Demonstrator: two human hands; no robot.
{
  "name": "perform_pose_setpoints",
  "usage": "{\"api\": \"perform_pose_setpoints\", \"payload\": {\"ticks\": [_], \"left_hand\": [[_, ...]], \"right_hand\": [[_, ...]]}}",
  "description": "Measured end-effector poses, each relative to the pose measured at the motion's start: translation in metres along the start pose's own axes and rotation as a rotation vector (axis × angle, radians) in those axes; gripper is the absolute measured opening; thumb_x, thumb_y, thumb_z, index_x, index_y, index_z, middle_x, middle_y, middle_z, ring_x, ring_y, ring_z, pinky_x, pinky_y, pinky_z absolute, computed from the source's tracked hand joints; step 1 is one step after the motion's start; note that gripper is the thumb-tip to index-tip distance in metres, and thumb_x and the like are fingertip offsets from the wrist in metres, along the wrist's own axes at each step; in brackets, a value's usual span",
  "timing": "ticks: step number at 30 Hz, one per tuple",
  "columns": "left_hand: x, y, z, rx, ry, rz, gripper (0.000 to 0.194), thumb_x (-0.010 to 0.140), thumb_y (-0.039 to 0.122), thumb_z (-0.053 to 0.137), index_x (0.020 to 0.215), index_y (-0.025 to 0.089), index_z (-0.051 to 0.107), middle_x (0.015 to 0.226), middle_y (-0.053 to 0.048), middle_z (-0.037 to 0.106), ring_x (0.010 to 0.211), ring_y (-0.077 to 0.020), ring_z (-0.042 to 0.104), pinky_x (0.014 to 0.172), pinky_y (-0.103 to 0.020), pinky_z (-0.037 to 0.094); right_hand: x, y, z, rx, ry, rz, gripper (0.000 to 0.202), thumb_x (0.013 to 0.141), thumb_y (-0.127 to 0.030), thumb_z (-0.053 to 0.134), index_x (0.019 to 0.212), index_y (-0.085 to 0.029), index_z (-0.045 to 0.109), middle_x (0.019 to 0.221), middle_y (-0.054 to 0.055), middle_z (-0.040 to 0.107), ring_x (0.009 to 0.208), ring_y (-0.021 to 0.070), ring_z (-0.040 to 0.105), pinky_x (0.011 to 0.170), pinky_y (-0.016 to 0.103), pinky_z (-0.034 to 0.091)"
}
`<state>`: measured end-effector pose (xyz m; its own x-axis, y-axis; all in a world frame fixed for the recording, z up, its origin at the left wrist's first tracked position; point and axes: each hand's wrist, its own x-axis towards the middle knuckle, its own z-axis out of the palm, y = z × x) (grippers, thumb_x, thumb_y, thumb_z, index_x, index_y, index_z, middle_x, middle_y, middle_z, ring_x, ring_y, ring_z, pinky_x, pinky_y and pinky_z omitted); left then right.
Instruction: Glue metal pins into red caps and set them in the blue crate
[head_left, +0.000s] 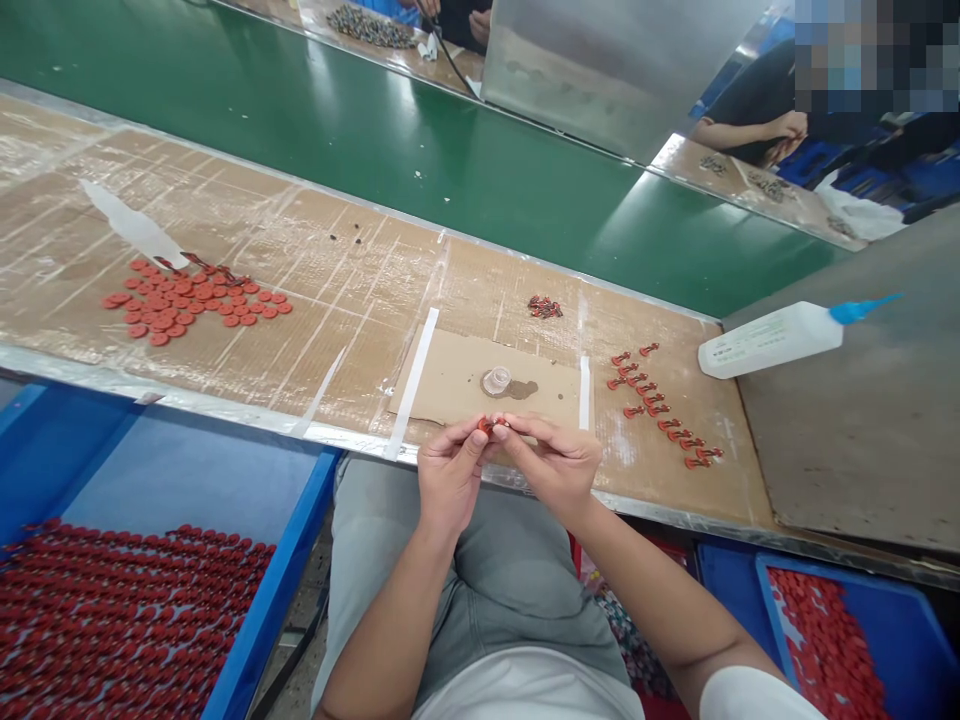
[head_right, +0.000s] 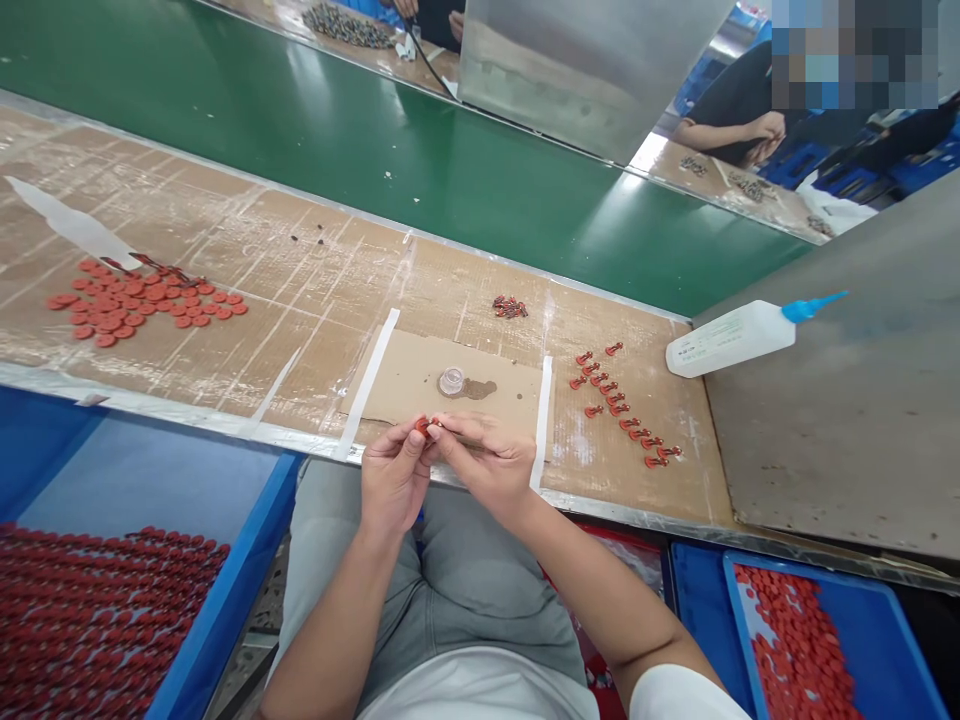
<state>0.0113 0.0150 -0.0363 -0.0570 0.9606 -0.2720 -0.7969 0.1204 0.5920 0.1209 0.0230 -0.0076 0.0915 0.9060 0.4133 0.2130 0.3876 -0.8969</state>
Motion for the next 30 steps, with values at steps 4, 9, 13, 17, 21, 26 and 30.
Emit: {"api": "perform_pose_setpoints", "payload": {"ticks": [4,9,13,17,21,26,30], "left_hand": [[-0.002,-0.001,0.001,0.035,0.001,0.029,0.014,0.067,0.022,0.077,0.081,0.022,0.076,0.087,-0.002,0.077,0.082,-0.0127,0.071,0.074,-0.022,0.059],[-0.007,-0.001,0.005,0.071,-0.013,0.054,0.014,0.066,0.023,0.078,0.080,0.023,0.077,0.086,-0.002,0.077,0.083,-0.0133,0.071,0.074,-0.023,0.059],[-0.012,-0.001,0.007,0.083,-0.025,0.069,0.015,0.066,0.023,0.078,0.082,0.023,0.077,0.088,-0.002,0.077,0.083,-0.0133,0.071,0.074,-0.022,0.059],[-0.016,-0.001,0.010,0.102,-0.024,0.081,0.016,0.066,0.022,0.078,0.082,0.024,0.077,0.087,-0.002,0.077,0.082,-0.0128,0.071,0.074,-0.023,0.059],[-0.020,0.000,0.015,0.107,0.000,0.089,0.019,0.063,0.022,0.080,0.081,0.023,0.077,0.083,-0.001,0.078,0.077,-0.0113,0.071,0.073,-0.022,0.060],[-0.022,0.000,0.019,0.087,0.017,0.091,0.015,0.063,0.021,0.080,0.078,0.022,0.075,0.076,0.000,0.077,0.071,-0.0098,0.072,0.070,-0.020,0.060],[-0.022,0.001,0.020,0.094,0.021,0.124,0.011,0.065,0.020,0.079,0.075,0.020,0.074,0.074,0.000,0.077,0.071,-0.0107,0.072,0.070,-0.021,0.060]], "right_hand": [[-0.004,0.001,-0.003,0.015,0.010,0.000,0.029,0.072,-0.013,0.074,0.094,-0.031,0.074,0.092,0.000,0.075,0.081,0.0194,0.072,0.078,0.037,0.061],[-0.005,-0.002,-0.009,-0.027,0.014,-0.043,0.029,0.072,-0.014,0.074,0.095,-0.033,0.074,0.092,0.000,0.075,0.080,0.0196,0.072,0.078,0.037,0.061],[-0.002,-0.008,-0.013,-0.051,0.004,-0.117,0.034,0.070,-0.010,0.075,0.095,-0.033,0.074,0.092,0.000,0.076,0.080,0.0200,0.072,0.075,0.036,0.062],[-0.001,-0.012,-0.017,-0.028,-0.003,-0.173,0.035,0.070,-0.008,0.075,0.096,-0.032,0.073,0.092,0.001,0.076,0.081,0.0202,0.073,0.076,0.036,0.061],[-0.001,-0.013,-0.019,0.016,0.000,-0.181,0.034,0.070,-0.008,0.074,0.096,-0.031,0.073,0.091,0.001,0.075,0.084,0.0208,0.072,0.076,0.037,0.061],[-0.003,-0.014,-0.021,0.014,0.006,-0.151,0.034,0.070,-0.009,0.074,0.097,-0.030,0.073,0.092,0.002,0.075,0.083,0.0205,0.071,0.075,0.037,0.061],[-0.005,-0.014,-0.021,-0.001,0.023,-0.140,0.034,0.069,-0.009,0.075,0.096,-0.030,0.073,0.090,0.002,0.075,0.080,0.0194,0.071,0.073,0.036,0.061]]}}
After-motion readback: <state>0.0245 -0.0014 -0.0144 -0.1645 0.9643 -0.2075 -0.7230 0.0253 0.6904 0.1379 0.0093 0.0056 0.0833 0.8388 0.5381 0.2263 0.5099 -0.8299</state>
